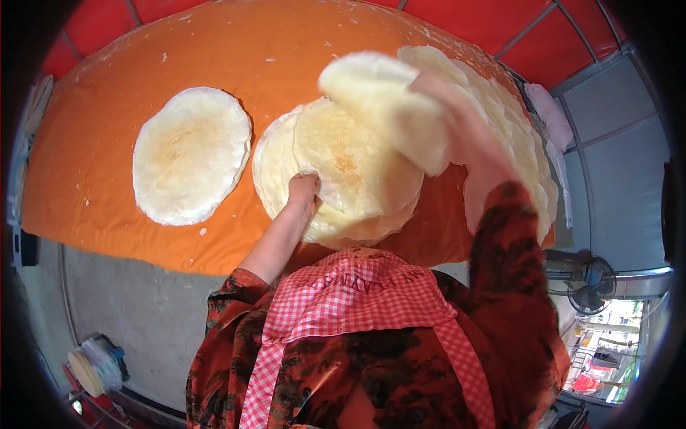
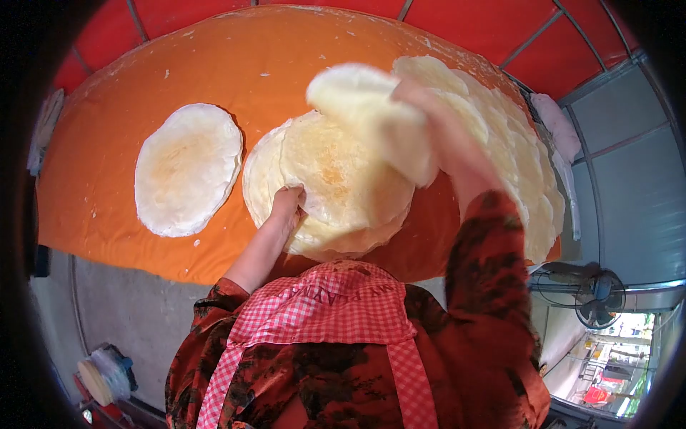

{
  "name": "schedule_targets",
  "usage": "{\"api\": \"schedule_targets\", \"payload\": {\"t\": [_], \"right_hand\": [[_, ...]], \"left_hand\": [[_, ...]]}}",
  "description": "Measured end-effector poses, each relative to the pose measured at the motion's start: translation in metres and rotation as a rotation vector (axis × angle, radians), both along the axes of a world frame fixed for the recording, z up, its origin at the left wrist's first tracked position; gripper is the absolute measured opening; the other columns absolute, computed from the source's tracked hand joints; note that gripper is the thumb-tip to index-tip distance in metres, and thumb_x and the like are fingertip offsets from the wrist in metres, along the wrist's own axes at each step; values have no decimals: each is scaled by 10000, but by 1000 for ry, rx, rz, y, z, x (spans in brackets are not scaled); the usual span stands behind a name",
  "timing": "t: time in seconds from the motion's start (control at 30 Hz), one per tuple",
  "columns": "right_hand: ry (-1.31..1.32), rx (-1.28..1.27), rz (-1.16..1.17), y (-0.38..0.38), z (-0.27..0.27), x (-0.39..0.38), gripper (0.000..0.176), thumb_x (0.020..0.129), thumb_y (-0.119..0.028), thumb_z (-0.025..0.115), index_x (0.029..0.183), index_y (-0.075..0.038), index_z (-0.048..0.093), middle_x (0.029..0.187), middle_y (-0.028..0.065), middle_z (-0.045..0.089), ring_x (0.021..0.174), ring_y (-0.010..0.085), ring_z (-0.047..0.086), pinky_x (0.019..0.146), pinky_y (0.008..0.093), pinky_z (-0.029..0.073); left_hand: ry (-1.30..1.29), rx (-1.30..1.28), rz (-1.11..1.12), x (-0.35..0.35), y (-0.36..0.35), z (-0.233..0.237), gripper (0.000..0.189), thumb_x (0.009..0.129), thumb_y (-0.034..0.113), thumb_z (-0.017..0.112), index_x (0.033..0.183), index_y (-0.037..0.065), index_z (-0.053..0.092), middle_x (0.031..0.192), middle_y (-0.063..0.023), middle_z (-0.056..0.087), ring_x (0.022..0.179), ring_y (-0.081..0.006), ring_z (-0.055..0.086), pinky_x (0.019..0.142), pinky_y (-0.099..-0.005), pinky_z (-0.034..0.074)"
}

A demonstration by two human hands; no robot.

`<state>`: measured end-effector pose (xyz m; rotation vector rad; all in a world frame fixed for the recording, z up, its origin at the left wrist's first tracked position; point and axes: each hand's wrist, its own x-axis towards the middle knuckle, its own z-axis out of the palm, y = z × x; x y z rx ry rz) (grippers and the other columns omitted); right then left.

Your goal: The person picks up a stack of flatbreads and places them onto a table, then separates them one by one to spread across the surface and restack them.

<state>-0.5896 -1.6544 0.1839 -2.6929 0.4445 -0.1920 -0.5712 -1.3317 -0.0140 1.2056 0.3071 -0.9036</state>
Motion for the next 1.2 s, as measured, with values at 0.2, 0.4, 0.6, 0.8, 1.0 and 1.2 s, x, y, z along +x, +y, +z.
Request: {"api": "schedule_targets", "payload": {"t": [0.2, 0.4, 0.6, 0.8, 1.0, 1.2], "right_hand": [[123, -181, -112, 76, 140, -10, 255, 753, -43, 607, 991, -35, 700, 885, 126, 705, 846, 214, 666, 767, 361, 513], [-110, -334, 95, 135, -91, -26, 143, 746, -92, 534, 770, -66, 673, 731, 157, 651, 703, 348, 643, 648, 465, 502], [-50, -377, 166, 209, -156, -50, 108, 723, -94, 566, 731, -46, 662, 723, 161, 652, 666, 326, 655, 603, 424, 517], [38, -311, 138, 202, -117, -53, 162, 733, -105, 605, 849, -1, 651, 873, 191, 659, 812, 342, 658, 702, 433, 529], [64, -3, 48, 233, -120, -72, 327, 762, -194, 670, 962, 51, 585, 1037, 247, 601, 995, 405, 583, 833, 470, 475], [21, 229, 28, 125, -107, -43, 310, 748, -124, 641, 1040, -22, 633, 1021, 194, 644, 958, 303, 626, 821, 412, 493]], "left_hand": [[70, -126, 66, -6, 5, 32, 53, 918, 116, 531, 897, 78, 500, 638, -1, 474, 494, -115, 433, 389, -264, 380], [10, -175, 3, -9, 13, 26, 52, 928, 108, 517, 969, 77, 508, 718, -42, 536, 532, -146, 508, 422, -289, 467], [18, -142, -79, -8, 20, 24, 82, 917, 75, 481, 995, 74, 504, 755, -45, 546, 558, -152, 534, 518, -335, 571], [46, -189, -42, -8, 14, 26, 89, 904, 63, 480, 991, 70, 497, 787, -58, 561, 613, -172, 586, 515, -343, 554], [88, -323, -35, -4, 13, 33, 58, 918, 70, 469, 972, 74, 490, 845, -74, 568, 648, -198, 592, 529, -352, 517], [22, -349, -167, -10, 9, 68, 168, 956, 143, 474, 1105, 70, 499, 942, -76, 587, 890, -220, 596, 786, -377, 526]]}}
